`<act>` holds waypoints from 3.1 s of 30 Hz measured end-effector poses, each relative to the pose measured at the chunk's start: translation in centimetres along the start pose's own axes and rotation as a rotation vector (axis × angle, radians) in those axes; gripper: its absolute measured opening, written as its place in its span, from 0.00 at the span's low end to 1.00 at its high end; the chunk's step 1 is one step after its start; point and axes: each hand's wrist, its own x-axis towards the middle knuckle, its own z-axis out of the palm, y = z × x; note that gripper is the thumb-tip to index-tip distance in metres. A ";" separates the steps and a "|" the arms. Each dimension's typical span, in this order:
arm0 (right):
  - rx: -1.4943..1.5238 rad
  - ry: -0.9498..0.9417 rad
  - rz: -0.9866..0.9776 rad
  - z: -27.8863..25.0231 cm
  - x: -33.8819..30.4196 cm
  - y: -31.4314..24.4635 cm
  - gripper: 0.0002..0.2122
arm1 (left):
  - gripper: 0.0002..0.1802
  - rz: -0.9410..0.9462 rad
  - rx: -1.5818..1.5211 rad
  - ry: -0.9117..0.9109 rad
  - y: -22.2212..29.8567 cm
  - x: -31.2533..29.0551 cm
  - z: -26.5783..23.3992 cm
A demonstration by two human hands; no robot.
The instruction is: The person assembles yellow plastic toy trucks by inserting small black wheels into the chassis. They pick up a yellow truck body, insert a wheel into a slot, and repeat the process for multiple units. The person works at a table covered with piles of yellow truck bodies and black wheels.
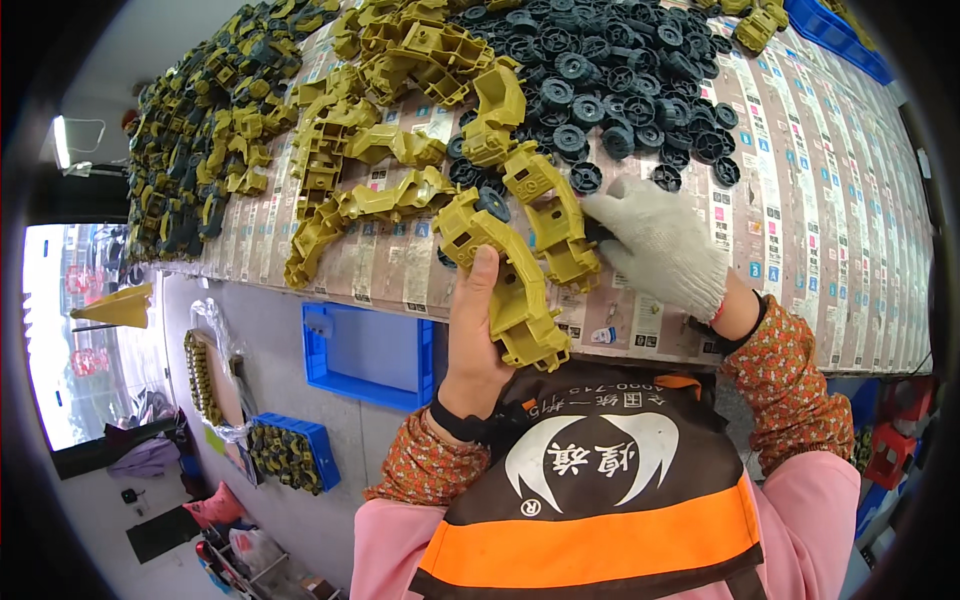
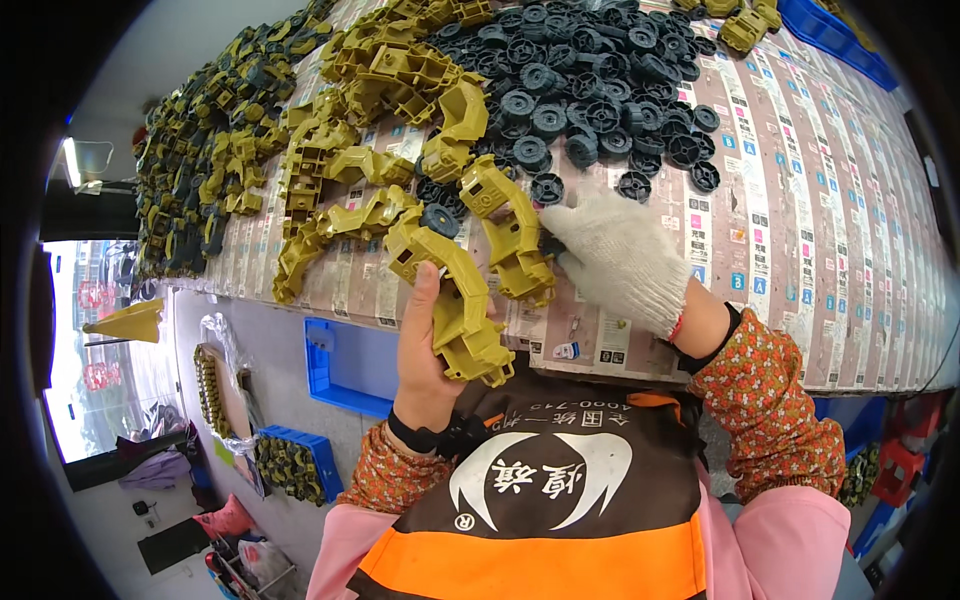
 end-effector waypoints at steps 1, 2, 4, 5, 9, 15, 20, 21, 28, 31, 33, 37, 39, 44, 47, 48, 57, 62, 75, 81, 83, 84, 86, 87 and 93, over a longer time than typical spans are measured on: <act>-0.025 -0.041 0.007 0.1 0.0 -0.1 0.12 | 0.26 0.001 0.003 0.002 0.0 -0.1 0.0; -0.049 -0.086 0.010 0.2 0.1 -0.1 0.12 | 0.26 0.004 0.001 0.004 -0.1 -0.1 -0.1; -0.048 -0.023 -0.033 0.7 0.1 0.1 0.11 | 0.26 0.011 -0.002 0.002 -0.1 -0.2 -0.3; -0.050 0.007 -0.055 0.8 0.0 0.2 0.11 | 0.26 0.016 -0.008 -0.003 -0.1 -0.2 -0.4; 0.180 0.011 0.112 -1.1 -1.3 -0.4 0.17 | 0.27 -0.015 -0.054 0.012 0.4 -0.6 -0.1; 1.020 -0.113 0.184 -1.7 -4.2 -4.1 0.20 | 0.27 0.041 -0.056 -0.072 0.6 0.0 1.2; 1.451 -0.172 0.483 -1.7 -5.0 -6.0 0.20 | 0.27 0.159 0.030 -0.092 -0.3 0.2 2.3; 1.427 -0.181 0.459 -1.6 -5.1 -5.8 0.20 | 0.26 0.176 0.044 -0.094 -0.3 0.1 2.4; 0.611 0.080 0.063 -0.2 -6.1 -6.4 0.23 | 0.27 0.358 0.065 -0.097 -0.1 -0.6 3.2; 0.545 0.010 0.106 -1.0 -6.6 -7.4 0.24 | 0.29 0.480 0.177 -0.026 -1.1 -0.6 3.1; 0.554 0.036 0.115 -0.9 -6.9 -7.6 0.28 | 0.30 0.564 0.243 -0.010 -1.6 -0.5 3.3; 0.612 0.023 0.105 -2.1 -6.7 -7.8 0.34 | 0.31 0.784 0.440 -0.104 -3.4 -1.5 2.0; 0.645 -0.001 0.124 -2.5 -6.8 -7.6 0.35 | 0.33 0.878 0.571 -0.179 -3.2 -1.3 2.3; 0.552 -0.089 0.257 -4.5 -5.4 -7.0 0.41 | 0.40 0.583 0.337 -0.223 -1.8 -0.1 5.5; 0.527 0.015 0.388 -6.4 -4.4 -6.5 0.38 | 0.40 0.396 0.210 -0.314 -0.7 0.5 7.8; 0.618 0.163 0.332 -5.6 -4.6 -5.0 0.35 | 0.42 0.422 0.211 -0.394 -0.6 1.0 8.6; 0.941 0.469 0.915 -10.1 -5.2 17.0 0.26 | 0.19 0.479 0.401 -0.046 4.4 2.8 1.4; 1.052 0.548 0.929 -10.6 -5.3 29.5 0.25 | 0.18 0.576 0.471 0.179 8.3 4.2 -4.2; 0.364 0.350 0.606 -10.2 -4.9 14.5 0.25 | 0.19 0.820 1.428 0.464 20.1 7.2 -13.0; 0.410 0.268 0.600 -8.4 -7.3 11.5 0.21 | 0.38 0.802 1.978 0.176 15.5 6.1 -10.2; 0.394 0.276 0.551 -7.7 -6.9 9.6 0.19 | 0.40 0.873 2.062 0.146 14.4 6.4 -9.1; 0.408 0.253 0.530 -7.5 -6.5 8.6 0.18 | 0.37 0.897 2.090 0.119 14.2 6.9 -8.9; 0.431 0.244 0.439 -6.7 -6.1 7.5 0.16 | 0.33 0.879 2.131 0.083 14.6 7.9 -8.8; 0.408 0.232 0.403 -6.7 -6.0 6.8 0.16 | 0.31 0.876 2.153 0.062 14.8 8.2 -8.5; 0.349 0.134 0.257 -6.3 -5.5 3.1 0.14 | 0.27 0.974 1.682 0.150 17.9 6.5 -6.5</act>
